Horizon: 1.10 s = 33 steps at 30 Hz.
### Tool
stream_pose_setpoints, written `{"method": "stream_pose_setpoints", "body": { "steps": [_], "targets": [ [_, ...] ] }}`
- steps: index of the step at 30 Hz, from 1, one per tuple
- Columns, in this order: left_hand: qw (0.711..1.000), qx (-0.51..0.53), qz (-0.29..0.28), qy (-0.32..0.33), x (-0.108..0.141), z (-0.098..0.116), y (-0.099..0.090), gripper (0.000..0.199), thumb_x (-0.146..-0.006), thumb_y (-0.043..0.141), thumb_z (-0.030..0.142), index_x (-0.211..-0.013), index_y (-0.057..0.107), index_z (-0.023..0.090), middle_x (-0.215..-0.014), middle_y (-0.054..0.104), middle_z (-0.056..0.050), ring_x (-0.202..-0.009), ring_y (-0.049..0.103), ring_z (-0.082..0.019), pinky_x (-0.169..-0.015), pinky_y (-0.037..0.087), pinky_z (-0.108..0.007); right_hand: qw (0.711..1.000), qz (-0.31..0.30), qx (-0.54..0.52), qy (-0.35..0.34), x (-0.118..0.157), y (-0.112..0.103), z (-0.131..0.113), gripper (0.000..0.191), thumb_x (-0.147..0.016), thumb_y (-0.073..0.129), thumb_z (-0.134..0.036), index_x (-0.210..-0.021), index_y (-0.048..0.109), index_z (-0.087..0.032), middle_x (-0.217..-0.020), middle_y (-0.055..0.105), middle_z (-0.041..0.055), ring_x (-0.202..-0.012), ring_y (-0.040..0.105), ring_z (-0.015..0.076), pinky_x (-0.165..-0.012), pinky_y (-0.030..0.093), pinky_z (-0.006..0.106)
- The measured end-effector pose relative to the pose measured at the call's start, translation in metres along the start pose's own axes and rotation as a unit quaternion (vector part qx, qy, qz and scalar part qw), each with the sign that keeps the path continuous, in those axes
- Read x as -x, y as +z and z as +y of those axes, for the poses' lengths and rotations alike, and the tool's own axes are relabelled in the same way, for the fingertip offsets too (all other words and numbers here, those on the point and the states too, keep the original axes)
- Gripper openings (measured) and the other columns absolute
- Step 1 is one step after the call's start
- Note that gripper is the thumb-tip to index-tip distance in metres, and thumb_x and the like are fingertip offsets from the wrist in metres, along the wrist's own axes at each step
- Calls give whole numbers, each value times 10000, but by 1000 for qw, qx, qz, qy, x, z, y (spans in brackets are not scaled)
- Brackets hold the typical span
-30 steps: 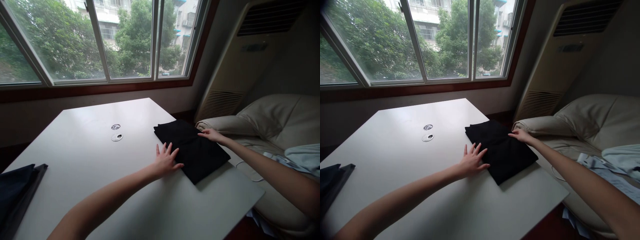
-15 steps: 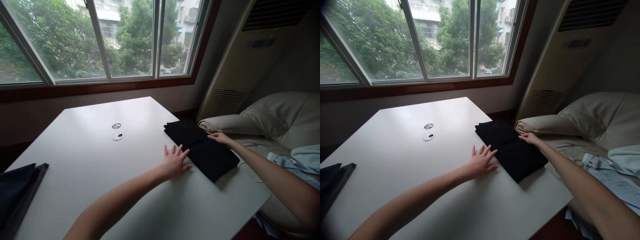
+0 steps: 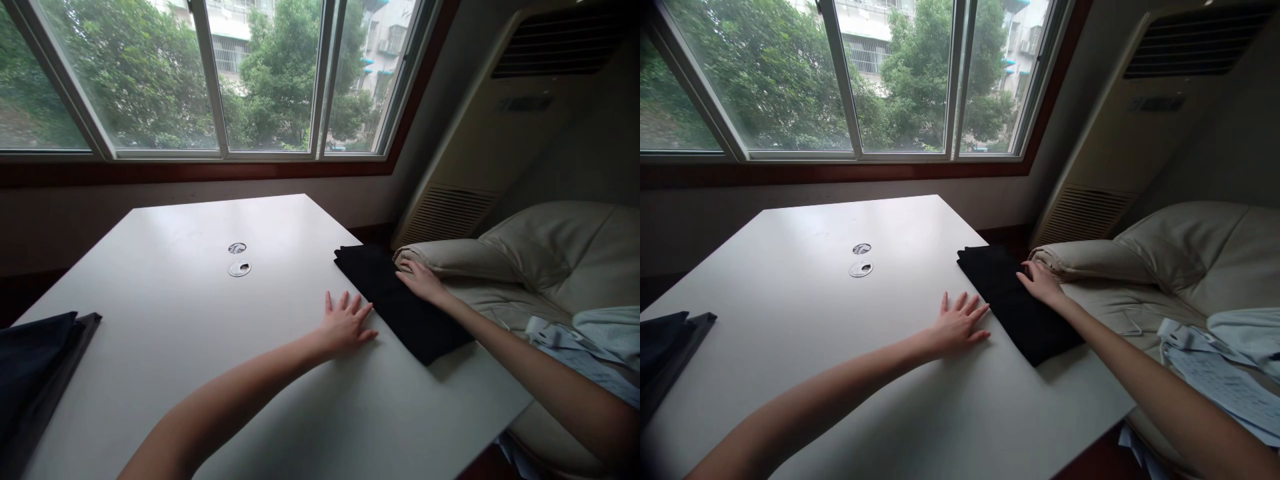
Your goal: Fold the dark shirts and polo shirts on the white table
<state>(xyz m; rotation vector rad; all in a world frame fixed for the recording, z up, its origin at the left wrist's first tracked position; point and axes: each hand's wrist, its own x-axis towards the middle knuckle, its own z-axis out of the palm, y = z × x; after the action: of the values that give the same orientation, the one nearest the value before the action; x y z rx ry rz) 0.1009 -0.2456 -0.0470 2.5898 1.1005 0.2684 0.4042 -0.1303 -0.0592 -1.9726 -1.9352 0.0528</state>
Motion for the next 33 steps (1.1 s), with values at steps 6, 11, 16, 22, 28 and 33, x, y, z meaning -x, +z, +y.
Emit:
{"method": "stream_pose_setpoints", "body": {
  "steps": [6,11,16,22,28,33],
  "targets": [
    [1000,-21,14,1,6,0,2,702,-946,207,632,-1490,301,197,-1575,256,-139,-1461,144,-354,-1121,44,-697,981,-34,71,-177,15,18,-92,466,-918,459,-453,-1299,538,-197,-1423,477,143,-1312,432,304,-1061,346,482],
    [999,-31,30,14,22,-3,0,681,-956,199,618,-1468,326,186,-1560,290,-142,-1454,181,-326,-1126,54,-690,976,-39,88,-196,25,39,-123,474,-940,436,-441,-1335,504,-189,-1436,471,139,-1333,408,274,-1085,316,456],
    [998,-33,58,0,28,-3,1,611,-967,256,570,-1414,385,174,-1532,337,-145,-1435,228,-308,-1139,98,-670,973,10,143,-180,36,35,-141,322,-933,450,-347,-1175,571,-173,-1242,588,136,-1114,539,282,-896,438,396],
    [994,-28,105,-7,30,-1,4,508,-974,298,508,-1313,454,164,-1434,447,-138,-1379,313,-284,-1148,140,-652,960,4,221,-169,25,32,-155,380,-940,440,-296,-1260,489,-97,-1145,609,166,-1053,567,288,-823,452,365],
    [990,-29,140,-12,33,-3,6,425,-971,330,474,-1202,505,163,-1316,518,-127,-1300,390,-267,-1155,169,-628,943,-100,268,-168,5,34,-173,224,-920,407,-139,-1069,570,-101,-1048,657,162,-970,635,279,-753,455,334],
    [988,-23,150,-11,33,-4,6,397,-962,357,458,-1143,526,148,-1253,542,-131,-1251,418,-273,-1134,191,-657,937,-127,273,-176,0,32,-185,203,-910,419,-130,-1018,591,-121,-1012,689,147,-926,665,254,-733,450,312]
  ]
}}
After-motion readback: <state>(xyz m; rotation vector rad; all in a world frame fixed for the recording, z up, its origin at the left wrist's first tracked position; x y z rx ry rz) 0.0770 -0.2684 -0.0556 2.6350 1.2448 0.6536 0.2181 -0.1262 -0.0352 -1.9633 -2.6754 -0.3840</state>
